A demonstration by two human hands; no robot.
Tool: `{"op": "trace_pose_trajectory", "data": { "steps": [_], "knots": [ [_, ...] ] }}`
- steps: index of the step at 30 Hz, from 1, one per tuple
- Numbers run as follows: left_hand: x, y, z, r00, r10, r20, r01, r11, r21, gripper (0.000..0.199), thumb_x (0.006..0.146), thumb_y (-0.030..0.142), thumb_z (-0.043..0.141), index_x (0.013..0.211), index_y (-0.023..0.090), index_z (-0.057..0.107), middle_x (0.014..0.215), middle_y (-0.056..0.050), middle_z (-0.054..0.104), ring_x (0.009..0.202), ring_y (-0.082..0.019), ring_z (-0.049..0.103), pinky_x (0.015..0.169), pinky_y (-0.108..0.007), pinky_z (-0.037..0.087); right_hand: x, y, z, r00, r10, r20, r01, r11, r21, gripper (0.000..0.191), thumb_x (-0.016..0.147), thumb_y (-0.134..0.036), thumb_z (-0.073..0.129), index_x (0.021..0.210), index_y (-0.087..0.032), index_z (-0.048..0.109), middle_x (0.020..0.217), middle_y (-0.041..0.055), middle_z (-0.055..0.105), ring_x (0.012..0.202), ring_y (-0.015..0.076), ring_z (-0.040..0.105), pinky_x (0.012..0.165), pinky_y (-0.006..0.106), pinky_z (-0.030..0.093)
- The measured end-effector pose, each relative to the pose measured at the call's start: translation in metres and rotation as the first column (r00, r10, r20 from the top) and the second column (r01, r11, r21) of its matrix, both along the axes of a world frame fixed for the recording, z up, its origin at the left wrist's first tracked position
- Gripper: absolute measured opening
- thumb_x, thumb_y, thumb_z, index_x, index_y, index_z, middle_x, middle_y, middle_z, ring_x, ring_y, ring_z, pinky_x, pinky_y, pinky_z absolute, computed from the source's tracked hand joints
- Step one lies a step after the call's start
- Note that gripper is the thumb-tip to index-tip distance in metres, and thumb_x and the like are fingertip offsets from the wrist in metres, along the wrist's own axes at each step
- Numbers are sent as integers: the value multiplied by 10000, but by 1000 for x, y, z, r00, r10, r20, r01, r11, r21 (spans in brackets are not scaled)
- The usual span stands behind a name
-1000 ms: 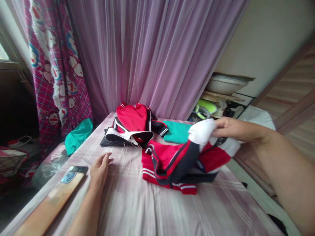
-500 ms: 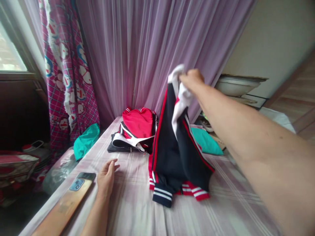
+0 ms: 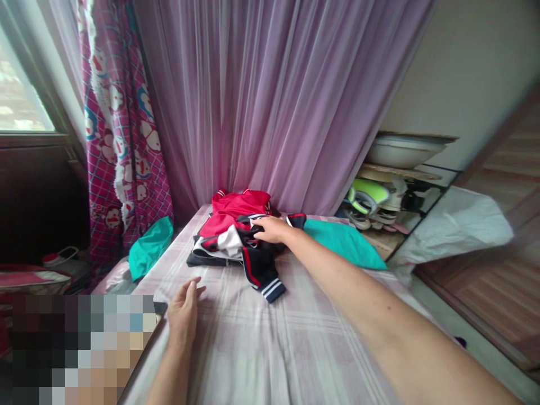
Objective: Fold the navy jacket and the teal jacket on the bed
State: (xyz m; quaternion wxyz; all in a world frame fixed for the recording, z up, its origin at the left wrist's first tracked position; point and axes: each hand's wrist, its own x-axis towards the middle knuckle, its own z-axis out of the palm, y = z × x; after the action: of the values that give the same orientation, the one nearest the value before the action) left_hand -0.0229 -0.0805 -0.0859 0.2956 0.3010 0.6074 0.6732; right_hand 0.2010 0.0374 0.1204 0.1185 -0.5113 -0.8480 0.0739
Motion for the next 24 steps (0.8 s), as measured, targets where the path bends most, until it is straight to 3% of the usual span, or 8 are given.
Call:
{"op": "trace_pose_trajectory", "data": {
  "steps": [4, 6, 10, 13, 16, 18, 22, 24],
  "knots": [
    [0, 4, -3, 1000, 4, 16, -4, 1000, 22, 539, 761, 652, 627, 1061, 209, 687, 1062, -70, 726, 909, -232, 737, 808, -354, 590, 34, 2, -75, 961, -268, -68, 265, 963, -55, 687, 974, -504, 476, 1534, -124, 353, 1555, 216, 404, 1427, 335, 403, 1130, 456, 379],
    [-1, 4, -5, 999, 35, 12, -35, 998, 54, 590, 787, 653, 603, 1195, 228, 628, 1263, -99, 660, 1040, -249, 706, 856, -371, 588, 42, -7, -107, 900, -379, -216, 351, 923, -159, 759, 960, -578, 446, 1564, -144, 293, 1583, 208, 360, 1460, 316, 361, 1152, 449, 361],
    [-6, -2, -7, 972, 131, -198, -121, 991, 61, 708, 826, 618, 591, 1428, 265, 477, 1493, -132, 493, 1327, -311, 533, 1095, -469, 454, 52, -34, -170, 866, -356, -351, 330, 934, -133, 775, 905, -615, 501, 1546, -208, 350, 1599, 174, 340, 1492, 335, 296, 1171, 472, 345],
    [-2, -4, 10, 869, 140, -475, -80, 986, 143, 740, 858, 561, 602, 1512, 286, 391, 1593, -127, 367, 1473, -327, 343, 1204, -516, 289, 78, -41, -197, 869, -383, -314, 376, 923, -86, 713, 908, -548, 512, 1513, -185, 413, 1571, 187, 385, 1470, 339, 340, 1172, 461, 351],
    [20, 14, 46, 710, 90, -698, 71, 978, 198, 837, 819, 549, 669, 1549, 311, 334, 1671, -117, 204, 1531, -360, 182, 1218, -581, 191, 125, -30, -202, 847, -482, -223, 488, 872, -30, 664, 905, -456, 529, 1505, -187, 430, 1549, 180, 423, 1443, 337, 383, 1148, 464, 377],
    [43, 36, 70, 546, -1, -838, 180, 977, 116, 928, 761, 568, 725, 1556, 312, 321, 1689, -127, 133, 1535, -411, 108, 1191, -669, 133, 160, -18, -200, 824, -548, -144, 556, 831, 22, 657, 895, -410, 551, 1502, -188, 435, 1556, 178, 415, 1434, 333, 394, 1133, 466, 383],
    [87, 86, 88, -44, -398, -916, 275, 877, -394, 1130, 618, 551, 847, 1570, 352, 273, 1692, -156, 74, 1518, -483, 85, 1091, -819, 81, 212, -2, -198, 760, -650, -3, 647, 756, 103, 617, 908, -386, 536, 1491, -204, 451, 1568, 168, 402, 1426, 326, 393, 1098, 492, 382],
    [97, 108, 83, -251, -483, -839, 214, 817, -535, 1167, 578, 528, 877, 1564, 394, 267, 1694, -141, 73, 1515, -495, 74, 1062, -852, 75, 224, 1, -200, 740, -671, 49, 661, 739, 129, 586, 929, -386, 508, 1488, -215, 455, 1570, 156, 406, 1428, 316, 385, 1092, 498, 370]
  ]
}}
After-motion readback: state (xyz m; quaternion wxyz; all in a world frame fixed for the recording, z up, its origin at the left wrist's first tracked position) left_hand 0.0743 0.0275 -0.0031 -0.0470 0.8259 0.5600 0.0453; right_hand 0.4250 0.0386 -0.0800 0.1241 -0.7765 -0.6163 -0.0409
